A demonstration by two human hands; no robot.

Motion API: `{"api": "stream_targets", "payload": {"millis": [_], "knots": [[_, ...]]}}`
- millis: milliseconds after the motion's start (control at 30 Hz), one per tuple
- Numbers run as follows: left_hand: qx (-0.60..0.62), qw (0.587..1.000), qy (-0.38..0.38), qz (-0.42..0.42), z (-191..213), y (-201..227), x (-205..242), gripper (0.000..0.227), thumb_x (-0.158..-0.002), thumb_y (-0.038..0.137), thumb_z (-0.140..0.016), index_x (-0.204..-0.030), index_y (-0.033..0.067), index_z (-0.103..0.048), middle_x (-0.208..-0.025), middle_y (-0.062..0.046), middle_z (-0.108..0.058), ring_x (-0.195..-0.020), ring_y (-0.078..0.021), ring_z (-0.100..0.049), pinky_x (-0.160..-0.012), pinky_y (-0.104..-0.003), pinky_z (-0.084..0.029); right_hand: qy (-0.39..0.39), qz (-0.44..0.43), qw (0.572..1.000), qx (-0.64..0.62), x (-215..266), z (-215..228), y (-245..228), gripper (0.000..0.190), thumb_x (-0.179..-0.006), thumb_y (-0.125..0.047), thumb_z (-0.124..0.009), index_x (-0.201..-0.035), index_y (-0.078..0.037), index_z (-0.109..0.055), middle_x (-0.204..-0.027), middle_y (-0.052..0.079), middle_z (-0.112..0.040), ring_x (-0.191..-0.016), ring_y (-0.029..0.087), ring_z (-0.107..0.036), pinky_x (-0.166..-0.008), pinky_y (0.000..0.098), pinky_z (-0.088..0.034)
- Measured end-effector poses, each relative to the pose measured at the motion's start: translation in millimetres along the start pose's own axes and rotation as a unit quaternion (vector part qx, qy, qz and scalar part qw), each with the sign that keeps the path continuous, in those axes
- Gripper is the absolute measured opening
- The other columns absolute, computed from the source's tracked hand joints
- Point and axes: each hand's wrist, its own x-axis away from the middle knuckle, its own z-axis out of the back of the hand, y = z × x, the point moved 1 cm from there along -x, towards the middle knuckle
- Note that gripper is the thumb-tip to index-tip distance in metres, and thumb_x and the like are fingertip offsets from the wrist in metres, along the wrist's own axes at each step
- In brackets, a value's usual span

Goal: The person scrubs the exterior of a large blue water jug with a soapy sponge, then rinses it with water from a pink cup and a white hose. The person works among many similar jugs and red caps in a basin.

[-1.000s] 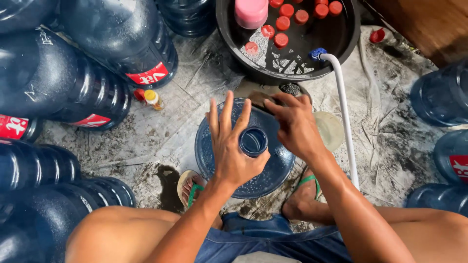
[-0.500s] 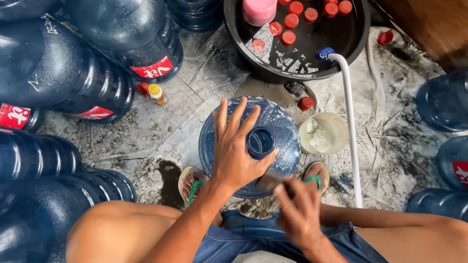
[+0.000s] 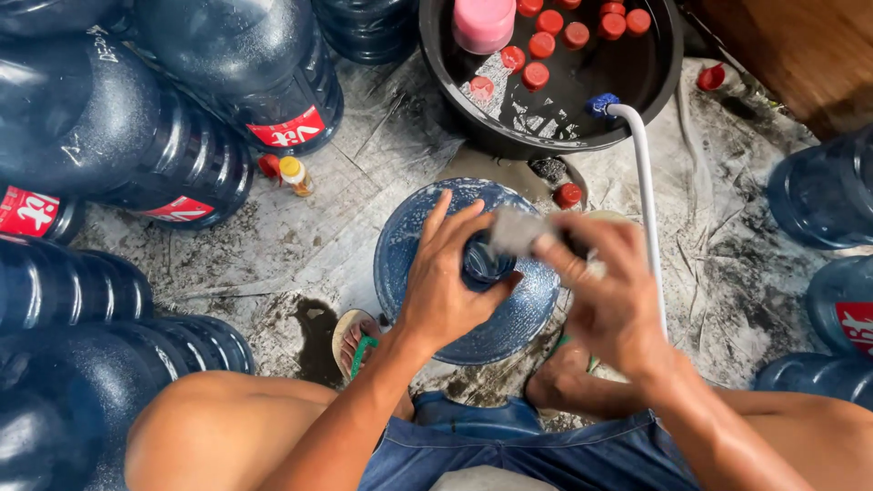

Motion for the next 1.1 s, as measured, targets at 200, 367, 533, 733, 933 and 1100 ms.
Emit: {"api": "stream_targets", "payload": {"millis": [200, 367, 533, 733, 933, 1100], "knots": [[0.026, 0.999, 0.018, -0.005, 2, 4, 4, 0.061, -0.075, 0.03, -0.073, -0.126, 0.0043, -0.049, -0.13, -0.015, -0.054, -0.135, -0.0397, -0.035, -0.109, -0.05, -0.034, -0.015, -0.334, 0.936, 0.108, 38, 4, 77, 0.054, -0.076, 0.01, -0.041, -0.126, 0.003, -0.061, -0.113, 0.018, -0.06, -0.082, 0.029, -0.031, -0.073, 0.0407, -0.026], [0.14, 0.985, 0.096, 0.021, -11, 2, -2, 0.059, -0.063, 0.024, -0.083, -0.115, 0.0081, -0.06, -0.105, -0.009, -0.067, -0.106, -0.0311, -0.062, -0.094, -0.04, -0.048, -0.133, -0.537, 0.813, 0.183, 182, -95, 204, 0.053, -0.062, -0.015, -0.078, -0.114, -0.021, -0.071, -0.083, 0.014, -0.063, -0.097, 0.038, -0.053, -0.079, 0.0379, -0.051], [0.21, 0.971, 0.093, 0.071, -13, 0, -9, 0.027, -0.064, 0.009, -0.077, -0.088, 0.0081, -0.065, -0.078, -0.009, -0.068, -0.082, -0.027, -0.069, -0.074, -0.035, -0.053, -0.263, -0.507, 0.788, 0.229, 142, -105, 206, 0.039, -0.068, -0.028, -0.07, -0.106, -0.02, -0.074, -0.089, 0.017, -0.071, -0.1, 0.036, -0.054, -0.088, 0.0442, -0.04], [0.179, 0.969, 0.147, 0.083, 28, -6, -40, 0.021, -0.059, 0.008, -0.075, -0.077, 0.0125, -0.065, -0.068, -0.002, -0.067, -0.069, -0.019, -0.069, -0.069, -0.028, -0.053, -0.122, -0.396, 0.889, 0.195, 20, -111, 235, 0.036, -0.075, -0.028, -0.067, -0.107, -0.013, -0.073, -0.083, 0.019, -0.067, -0.086, 0.042, -0.059, -0.077, 0.0492, -0.048], [0.179, 0.97, 0.149, 0.071, 35, -18, -54, 0.013, -0.065, 0.012, -0.073, -0.073, 0.0104, -0.063, -0.065, -0.004, -0.065, -0.064, -0.0203, -0.066, -0.071, -0.03, -0.052, -0.033, -0.414, 0.909, -0.032, -90, -183, 311, 0.026, -0.085, -0.032, -0.064, -0.107, -0.019, -0.069, -0.092, 0.006, -0.069, -0.088, 0.032, -0.064, -0.078, 0.0461, -0.05], [0.208, 0.967, 0.085, 0.12, 36, -7, -70, 0.014, -0.073, 0.017, -0.068, -0.076, 0.0093, -0.057, -0.073, -0.005, -0.061, -0.065, -0.0166, -0.061, -0.066, -0.026, -0.049, 0.129, -0.53, 0.622, -0.562, -187, -245, 326, 0.062, -0.064, -0.04, -0.06, -0.116, -0.007, -0.052, -0.095, 0.009, -0.055, -0.085, 0.02, -0.056, -0.073, 0.0272, -0.047]]}}
